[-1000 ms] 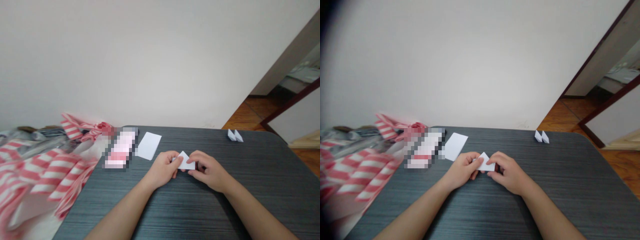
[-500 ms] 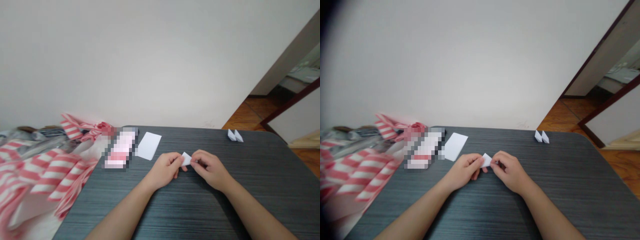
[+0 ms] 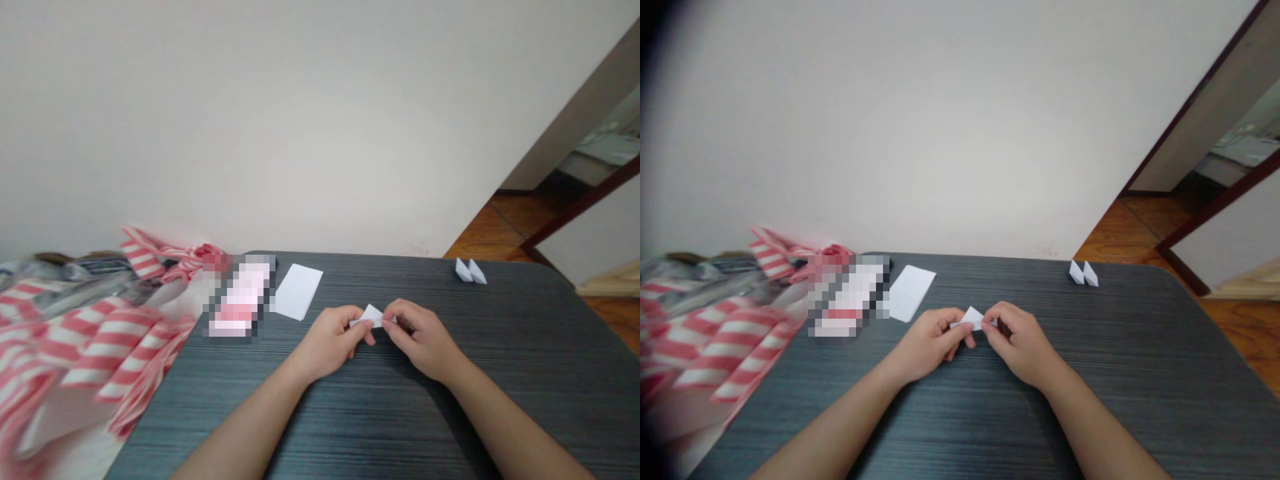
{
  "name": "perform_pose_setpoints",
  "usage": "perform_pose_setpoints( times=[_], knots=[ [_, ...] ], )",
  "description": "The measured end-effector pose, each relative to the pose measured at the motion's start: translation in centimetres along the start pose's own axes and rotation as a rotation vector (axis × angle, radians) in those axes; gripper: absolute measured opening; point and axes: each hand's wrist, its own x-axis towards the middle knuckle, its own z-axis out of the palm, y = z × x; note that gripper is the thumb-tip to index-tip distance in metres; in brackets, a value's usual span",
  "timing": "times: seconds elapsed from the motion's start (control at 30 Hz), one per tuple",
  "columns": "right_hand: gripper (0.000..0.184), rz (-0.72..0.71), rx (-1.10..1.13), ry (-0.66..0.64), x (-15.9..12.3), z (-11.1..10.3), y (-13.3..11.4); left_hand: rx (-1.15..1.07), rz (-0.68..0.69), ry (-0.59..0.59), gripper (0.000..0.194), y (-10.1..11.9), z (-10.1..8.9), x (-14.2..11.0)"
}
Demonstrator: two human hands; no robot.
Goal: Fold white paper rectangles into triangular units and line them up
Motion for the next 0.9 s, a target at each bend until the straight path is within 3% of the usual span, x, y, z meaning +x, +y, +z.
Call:
perform_pose_setpoints(
  times=[0.27, 0.53, 0.7, 0.9],
  knots=[
    [0.004, 0.083, 0.041, 0.014, -0.2, 0.3, 0.3, 0.016, 0.012, -0.01, 0.038, -0.2, 0.0, 0.0],
    [0.02, 0.153, 0.153, -0.013, -0.5, 0.8, 1.2, 0.023, 0.019, 0.001, 0.037, -0.3, -0.1, 0.0],
    [0.013, 0.214, 0.115, -0.059, -0.3, 0.6, 1.1, -0.003, -0.007, 0.01, 0.037, -0.3, 0.0, 0.0],
    [0.024, 0.221, 0.075, -0.085, -0.2, 0.3, 0.7, -0.017, -0.036, 0.013, 0.036, 0.0, 0.0, 0.1]
  ],
)
